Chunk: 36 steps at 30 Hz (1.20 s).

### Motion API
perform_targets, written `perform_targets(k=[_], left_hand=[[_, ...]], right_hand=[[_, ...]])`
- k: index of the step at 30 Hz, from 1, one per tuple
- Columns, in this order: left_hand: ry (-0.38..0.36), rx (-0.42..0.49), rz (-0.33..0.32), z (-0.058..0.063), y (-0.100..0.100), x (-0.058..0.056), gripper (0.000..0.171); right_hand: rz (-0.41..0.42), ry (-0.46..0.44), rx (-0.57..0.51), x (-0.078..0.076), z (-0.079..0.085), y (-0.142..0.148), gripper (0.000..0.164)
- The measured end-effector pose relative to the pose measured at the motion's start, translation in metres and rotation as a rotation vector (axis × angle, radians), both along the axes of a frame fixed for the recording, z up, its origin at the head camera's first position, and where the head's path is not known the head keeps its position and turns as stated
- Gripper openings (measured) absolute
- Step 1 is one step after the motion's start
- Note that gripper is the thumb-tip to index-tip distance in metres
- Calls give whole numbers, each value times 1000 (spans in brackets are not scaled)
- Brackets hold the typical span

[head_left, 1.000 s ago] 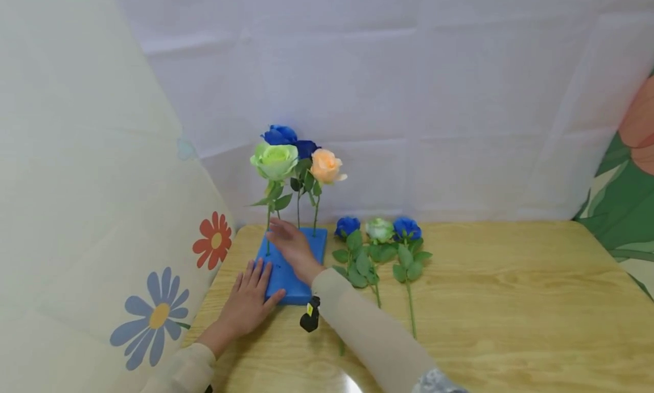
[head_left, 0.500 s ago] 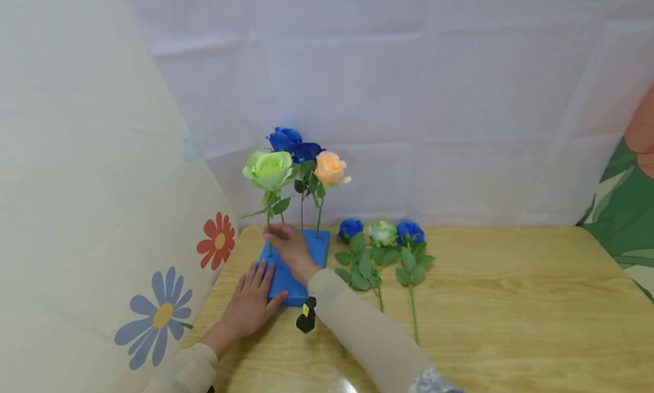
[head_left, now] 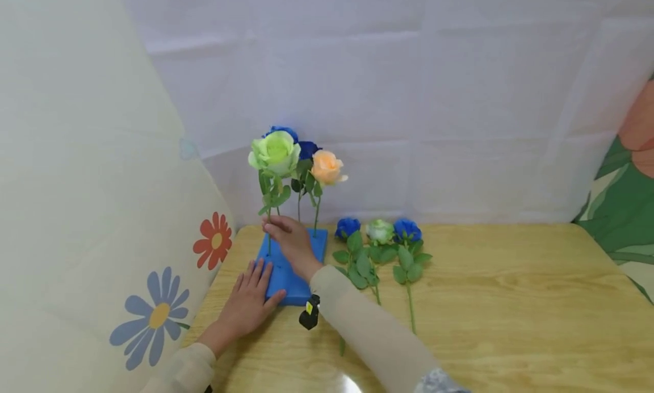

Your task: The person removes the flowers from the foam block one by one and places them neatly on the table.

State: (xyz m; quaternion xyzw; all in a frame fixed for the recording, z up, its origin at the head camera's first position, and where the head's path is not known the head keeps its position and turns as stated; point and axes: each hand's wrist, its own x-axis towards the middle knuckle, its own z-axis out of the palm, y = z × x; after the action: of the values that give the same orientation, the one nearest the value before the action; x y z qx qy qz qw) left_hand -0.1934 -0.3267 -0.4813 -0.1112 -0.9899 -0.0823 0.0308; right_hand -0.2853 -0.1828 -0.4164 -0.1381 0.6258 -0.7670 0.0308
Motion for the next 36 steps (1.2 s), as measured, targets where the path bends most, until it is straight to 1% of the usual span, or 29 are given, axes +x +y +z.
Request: perform_targets(k=[4,8,10,14,16,20,27,29,31,34,36], left_hand=[[-10,0,4,-1,-1,-1,86],[-1,5,2,-5,-3,-2,87],[-9,3,6,-5,-3,-1,88],[-18,3,5,-3,-5,-1,89],[-21,6,4,-1,-4,-1,88],[-15,5,-4,-2,-3,-2,88],[-1,11,-14,-8,-4,-5,90],[2,15,-11,-7,-4,-5,89],[-2,16,-6,-6,-3,-4,89],[-22,4,-1,-4,-3,-3,89],[-30,0,0,-1,-2,-2,89]], right_hand=[[-4,26,11,4,6,9,27],[-1,85,48,10,12,20,27],[13,110,73,14,15,28,28],[32,134,107,21,20,43,29],[49,145,93,24,21,51,30],[84,167,82,30,20,69,35],[116,187,114,44,13,104,38],[133,208,123,46,11,114,40],[151,210,127,49,9,124,41],[163,225,138,53,8,138,39],[156,225,148,55,7,146,39]])
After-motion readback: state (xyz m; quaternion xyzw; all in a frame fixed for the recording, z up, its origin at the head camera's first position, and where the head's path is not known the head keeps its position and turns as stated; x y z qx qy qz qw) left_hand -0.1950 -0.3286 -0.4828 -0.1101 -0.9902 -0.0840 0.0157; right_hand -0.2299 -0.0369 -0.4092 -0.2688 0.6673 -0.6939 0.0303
